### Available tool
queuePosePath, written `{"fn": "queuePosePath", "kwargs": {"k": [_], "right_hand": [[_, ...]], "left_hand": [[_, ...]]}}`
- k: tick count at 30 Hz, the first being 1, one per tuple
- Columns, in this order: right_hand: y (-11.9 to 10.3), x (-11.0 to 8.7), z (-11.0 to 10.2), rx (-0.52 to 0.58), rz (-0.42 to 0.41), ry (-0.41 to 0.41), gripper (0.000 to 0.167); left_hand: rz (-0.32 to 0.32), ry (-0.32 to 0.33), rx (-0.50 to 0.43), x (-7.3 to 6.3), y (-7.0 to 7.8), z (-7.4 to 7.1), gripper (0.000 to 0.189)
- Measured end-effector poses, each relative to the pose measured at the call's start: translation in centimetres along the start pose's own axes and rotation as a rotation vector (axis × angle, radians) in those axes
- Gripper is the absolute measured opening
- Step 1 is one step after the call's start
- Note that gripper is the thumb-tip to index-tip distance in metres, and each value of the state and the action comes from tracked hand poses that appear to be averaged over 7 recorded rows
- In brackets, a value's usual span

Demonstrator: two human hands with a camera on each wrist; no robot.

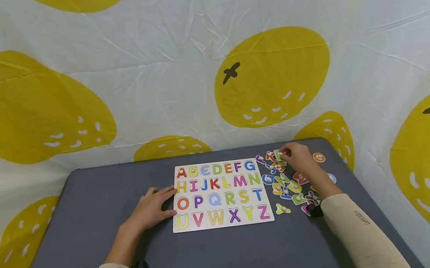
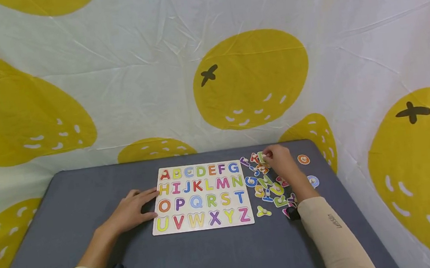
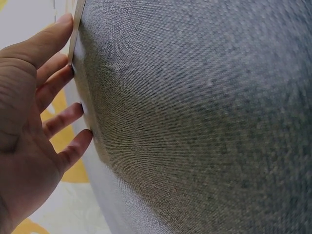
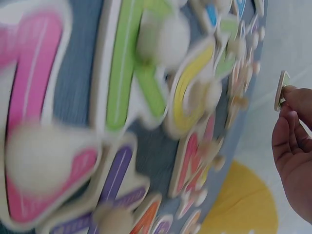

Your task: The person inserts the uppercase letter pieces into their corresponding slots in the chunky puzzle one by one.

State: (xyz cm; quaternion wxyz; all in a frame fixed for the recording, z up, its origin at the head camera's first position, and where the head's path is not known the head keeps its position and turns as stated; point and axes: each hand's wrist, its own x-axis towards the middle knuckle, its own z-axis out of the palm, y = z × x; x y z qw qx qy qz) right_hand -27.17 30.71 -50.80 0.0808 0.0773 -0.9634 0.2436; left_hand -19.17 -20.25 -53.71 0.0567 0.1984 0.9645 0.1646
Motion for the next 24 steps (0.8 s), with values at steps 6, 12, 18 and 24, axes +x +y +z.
{"fn": "queuePosePath", "kwargs": {"k": [6, 12, 18, 24], "right_hand": [[-3.0, 0.2, 1.2, 0.023, -0.036, -0.043, 0.016], [-6.4, 0.4, 3.0, 0.043, -0.062, -0.077, 0.017], [-9.5, 0.9, 4.9, 0.072, -0.117, -0.127, 0.015], [-12.1, 1.7, 6.7, 0.117, -0.144, -0.182, 0.012]], "left_hand": [[0.005, 0.003, 0.001, 0.1, 0.1, -0.1, 0.076], [0.009, -0.001, 0.001, 0.1, 0.1, 0.1, 0.077], [0.009, 0.007, -0.008, 0.1, 0.0, 0.2, 0.078], [0.021, 0.019, -0.005, 0.0, -0.2, 0.3, 0.078]]}}
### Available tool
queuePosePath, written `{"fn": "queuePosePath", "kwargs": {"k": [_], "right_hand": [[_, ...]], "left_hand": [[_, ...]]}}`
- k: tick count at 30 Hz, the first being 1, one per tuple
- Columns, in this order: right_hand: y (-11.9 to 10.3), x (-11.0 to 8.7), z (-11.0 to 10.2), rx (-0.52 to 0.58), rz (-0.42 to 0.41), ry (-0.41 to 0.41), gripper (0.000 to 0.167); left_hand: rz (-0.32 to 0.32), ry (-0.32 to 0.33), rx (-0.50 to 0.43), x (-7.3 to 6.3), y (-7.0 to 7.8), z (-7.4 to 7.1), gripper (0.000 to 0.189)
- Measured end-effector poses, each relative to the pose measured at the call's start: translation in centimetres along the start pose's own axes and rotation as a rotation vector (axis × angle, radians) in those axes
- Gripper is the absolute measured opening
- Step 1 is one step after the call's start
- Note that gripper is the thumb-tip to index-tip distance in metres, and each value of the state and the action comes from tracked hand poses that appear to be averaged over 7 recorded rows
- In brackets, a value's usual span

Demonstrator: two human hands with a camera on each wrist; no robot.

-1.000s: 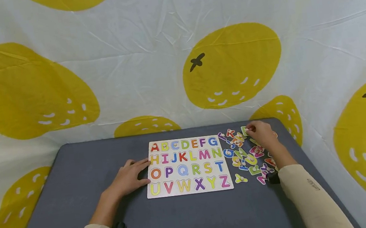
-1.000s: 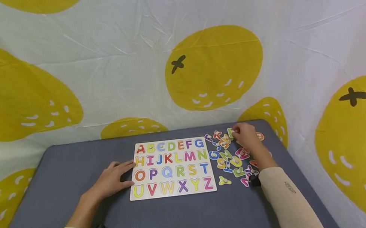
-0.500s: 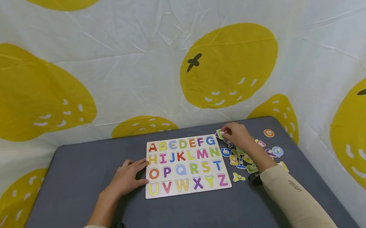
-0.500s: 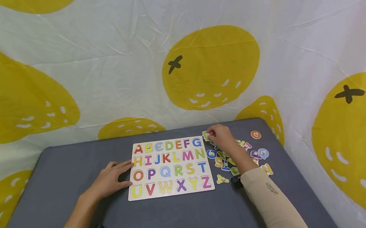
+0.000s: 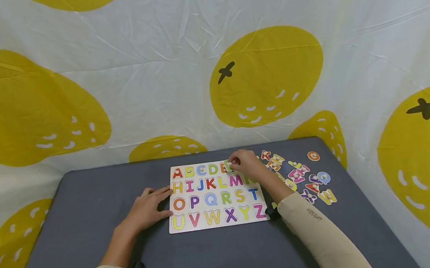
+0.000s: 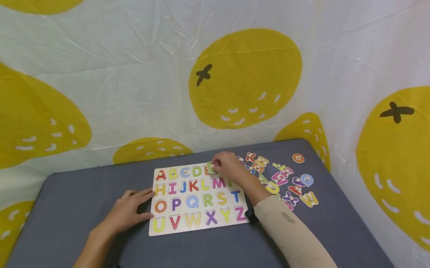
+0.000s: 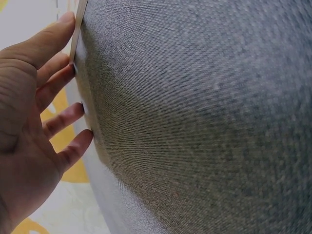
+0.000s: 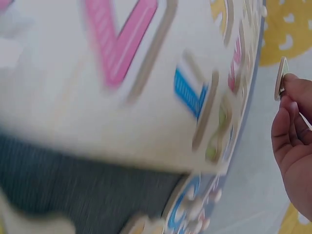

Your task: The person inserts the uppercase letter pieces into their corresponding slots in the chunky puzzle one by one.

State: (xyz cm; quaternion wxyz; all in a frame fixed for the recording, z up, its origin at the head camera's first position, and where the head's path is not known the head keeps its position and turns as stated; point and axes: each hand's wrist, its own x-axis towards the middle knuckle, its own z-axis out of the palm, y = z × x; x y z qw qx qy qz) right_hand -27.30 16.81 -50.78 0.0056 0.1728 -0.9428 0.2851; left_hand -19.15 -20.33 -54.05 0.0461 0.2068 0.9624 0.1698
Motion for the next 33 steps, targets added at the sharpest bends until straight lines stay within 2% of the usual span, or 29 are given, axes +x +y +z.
{"fn": "queuePosePath", "kwargs": {"k": [6, 16, 25, 33], "right_hand": [[-1.2, 1.7, 2.0, -0.026, 0.049, -0.044, 0.009], [-2.2, 3.6, 4.2, -0.045, 0.029, -0.053, 0.004], [-3.0, 4.1, 4.6, -0.066, 0.053, -0.059, 0.005], [-3.3, 4.3, 4.9, -0.112, 0.041, -0.078, 0.004]], "left_hand": [[0.003, 0.001, -0.008, 0.0, 0.0, -0.2, 0.078], [-0.007, -0.012, -0.014, 0.1, 0.0, -0.3, 0.077], [-0.01, -0.013, -0.021, 0.1, 0.1, -0.5, 0.076], [0.004, 0.005, -0.024, -0.1, 0.1, -0.3, 0.076]]}}
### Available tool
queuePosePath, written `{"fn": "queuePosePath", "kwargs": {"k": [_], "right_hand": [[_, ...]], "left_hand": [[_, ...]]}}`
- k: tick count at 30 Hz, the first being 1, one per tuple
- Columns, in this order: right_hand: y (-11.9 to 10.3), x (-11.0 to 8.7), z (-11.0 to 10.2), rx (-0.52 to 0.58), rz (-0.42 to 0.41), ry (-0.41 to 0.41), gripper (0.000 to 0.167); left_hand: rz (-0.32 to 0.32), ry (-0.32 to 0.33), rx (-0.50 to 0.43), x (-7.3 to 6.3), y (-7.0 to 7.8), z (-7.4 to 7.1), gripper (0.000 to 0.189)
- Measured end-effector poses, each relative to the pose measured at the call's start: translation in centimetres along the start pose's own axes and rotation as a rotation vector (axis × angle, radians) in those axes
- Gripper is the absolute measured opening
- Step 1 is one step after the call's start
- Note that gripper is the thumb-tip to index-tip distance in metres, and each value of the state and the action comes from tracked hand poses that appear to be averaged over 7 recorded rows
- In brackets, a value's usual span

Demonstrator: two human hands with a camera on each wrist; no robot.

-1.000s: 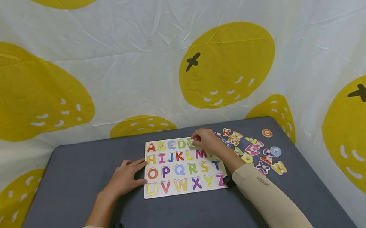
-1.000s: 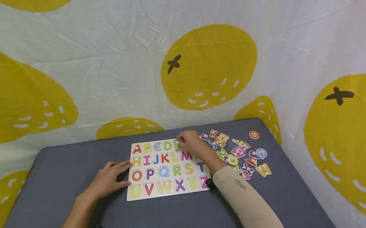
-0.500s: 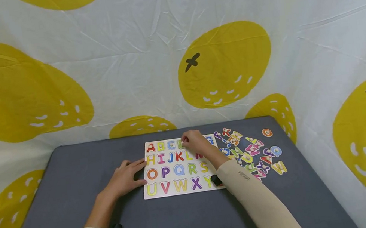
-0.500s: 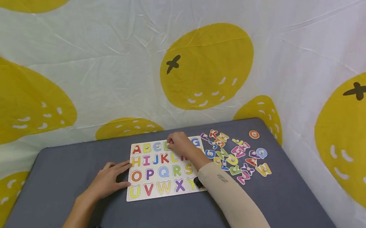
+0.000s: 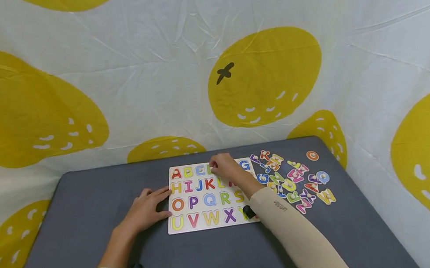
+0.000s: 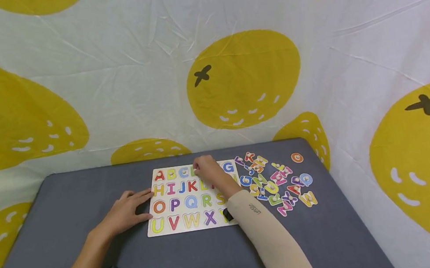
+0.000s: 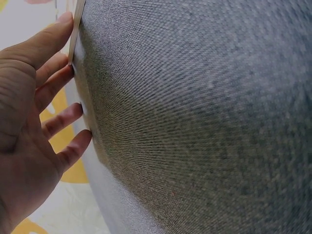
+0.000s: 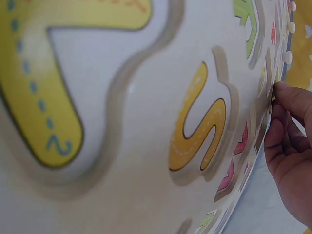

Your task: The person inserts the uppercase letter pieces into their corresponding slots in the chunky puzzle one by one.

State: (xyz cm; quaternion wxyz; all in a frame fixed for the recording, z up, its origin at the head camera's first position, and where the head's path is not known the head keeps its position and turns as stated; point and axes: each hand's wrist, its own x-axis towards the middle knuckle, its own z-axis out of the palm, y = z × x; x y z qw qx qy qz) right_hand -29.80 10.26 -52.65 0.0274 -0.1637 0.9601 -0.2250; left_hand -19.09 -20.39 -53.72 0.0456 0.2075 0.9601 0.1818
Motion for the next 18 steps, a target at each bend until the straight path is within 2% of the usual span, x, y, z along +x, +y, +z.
{"fn": "queuePosePath", "kwargs": {"k": [11, 18], "right_hand": [[0.1, -0.4, 0.3, 0.02, 0.009, 0.01, 0.007], [0.3, -1.2, -0.8, 0.052, -0.012, 0.043, 0.017]], "left_hand": [[-0.001, 0.001, 0.011, 0.0, 0.0, 0.2, 0.077], [-0.012, -0.001, 0.011, 0.1, -0.1, 0.4, 0.077]]}}
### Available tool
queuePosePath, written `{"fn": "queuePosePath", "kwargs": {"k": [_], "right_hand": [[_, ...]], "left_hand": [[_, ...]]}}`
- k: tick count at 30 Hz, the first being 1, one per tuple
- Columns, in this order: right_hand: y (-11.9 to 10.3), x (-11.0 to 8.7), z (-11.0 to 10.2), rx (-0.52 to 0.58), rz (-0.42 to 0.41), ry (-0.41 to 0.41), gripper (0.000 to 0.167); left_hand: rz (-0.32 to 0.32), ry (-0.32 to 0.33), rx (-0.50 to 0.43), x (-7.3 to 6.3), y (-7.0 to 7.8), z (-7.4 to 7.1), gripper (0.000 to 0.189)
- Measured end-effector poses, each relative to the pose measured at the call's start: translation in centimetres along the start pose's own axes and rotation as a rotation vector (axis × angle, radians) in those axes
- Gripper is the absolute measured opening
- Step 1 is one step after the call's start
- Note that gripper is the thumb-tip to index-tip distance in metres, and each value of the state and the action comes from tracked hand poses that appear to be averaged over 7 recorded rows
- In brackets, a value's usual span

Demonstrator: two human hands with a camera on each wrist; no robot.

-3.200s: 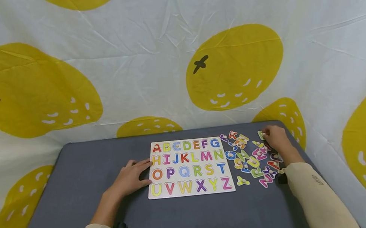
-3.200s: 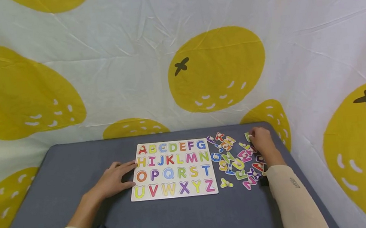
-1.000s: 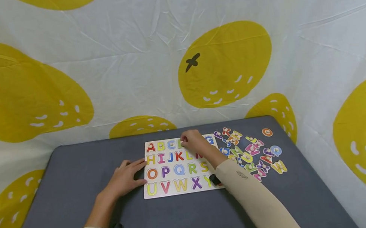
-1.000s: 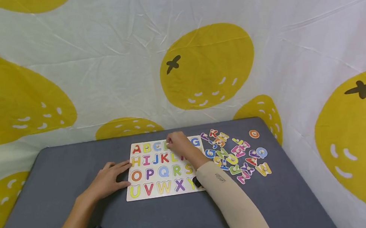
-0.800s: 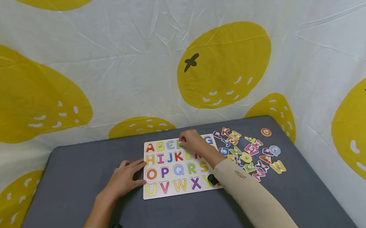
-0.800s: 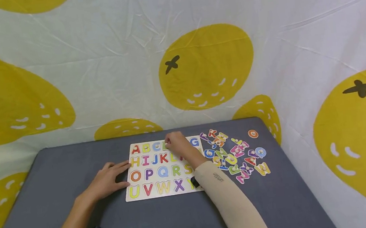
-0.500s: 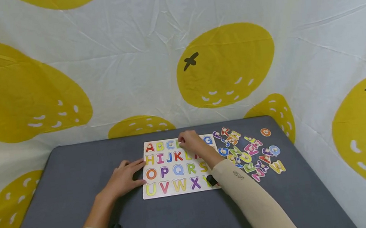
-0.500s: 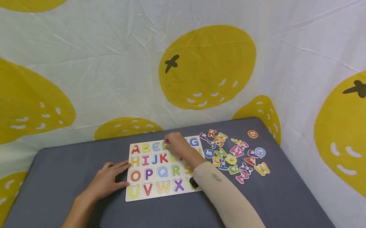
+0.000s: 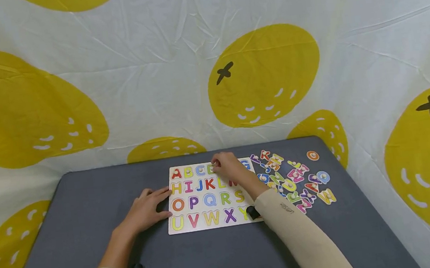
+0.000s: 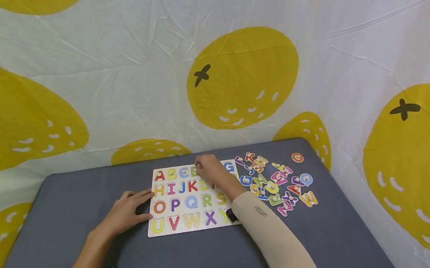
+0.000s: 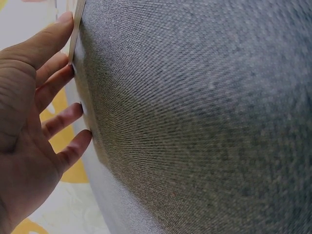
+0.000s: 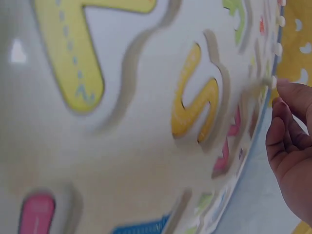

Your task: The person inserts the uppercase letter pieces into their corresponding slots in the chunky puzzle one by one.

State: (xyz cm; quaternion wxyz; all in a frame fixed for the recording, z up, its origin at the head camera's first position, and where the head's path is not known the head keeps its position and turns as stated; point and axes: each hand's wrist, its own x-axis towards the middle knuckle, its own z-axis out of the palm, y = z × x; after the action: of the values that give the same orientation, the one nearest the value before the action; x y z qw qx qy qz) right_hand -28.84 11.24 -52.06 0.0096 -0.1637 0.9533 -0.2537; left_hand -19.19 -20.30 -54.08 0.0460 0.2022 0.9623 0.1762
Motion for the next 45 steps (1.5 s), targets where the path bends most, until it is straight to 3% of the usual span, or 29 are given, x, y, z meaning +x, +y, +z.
{"fn": "queuePosePath", "kwargs": {"k": [11, 19, 27, 36, 45], "right_hand": [[2.0, -2.6, -3.5, 0.013, -0.036, 0.017, 0.018], [5.5, -5.1, -6.2, -0.003, -0.034, 0.037, 0.021], [10.3, -6.8, -8.6, -0.104, -0.025, 0.07, 0.018], [14.2, -8.2, -9.2, -0.148, -0.024, 0.041, 0.02], [15.6, -8.7, -8.8, -0.178, -0.004, 0.026, 0.014]], "left_hand": [[-0.006, -0.009, 0.0, 0.3, 0.2, 0.0, 0.078], [0.016, -0.003, 0.013, 0.3, 0.1, 0.0, 0.075], [0.021, 0.001, 0.0, 0.1, 0.1, 0.1, 0.075], [0.015, 0.002, -0.006, -0.4, -0.2, 0.0, 0.075], [0.018, 0.004, -0.003, -0.2, -0.2, 0.1, 0.075]]}}
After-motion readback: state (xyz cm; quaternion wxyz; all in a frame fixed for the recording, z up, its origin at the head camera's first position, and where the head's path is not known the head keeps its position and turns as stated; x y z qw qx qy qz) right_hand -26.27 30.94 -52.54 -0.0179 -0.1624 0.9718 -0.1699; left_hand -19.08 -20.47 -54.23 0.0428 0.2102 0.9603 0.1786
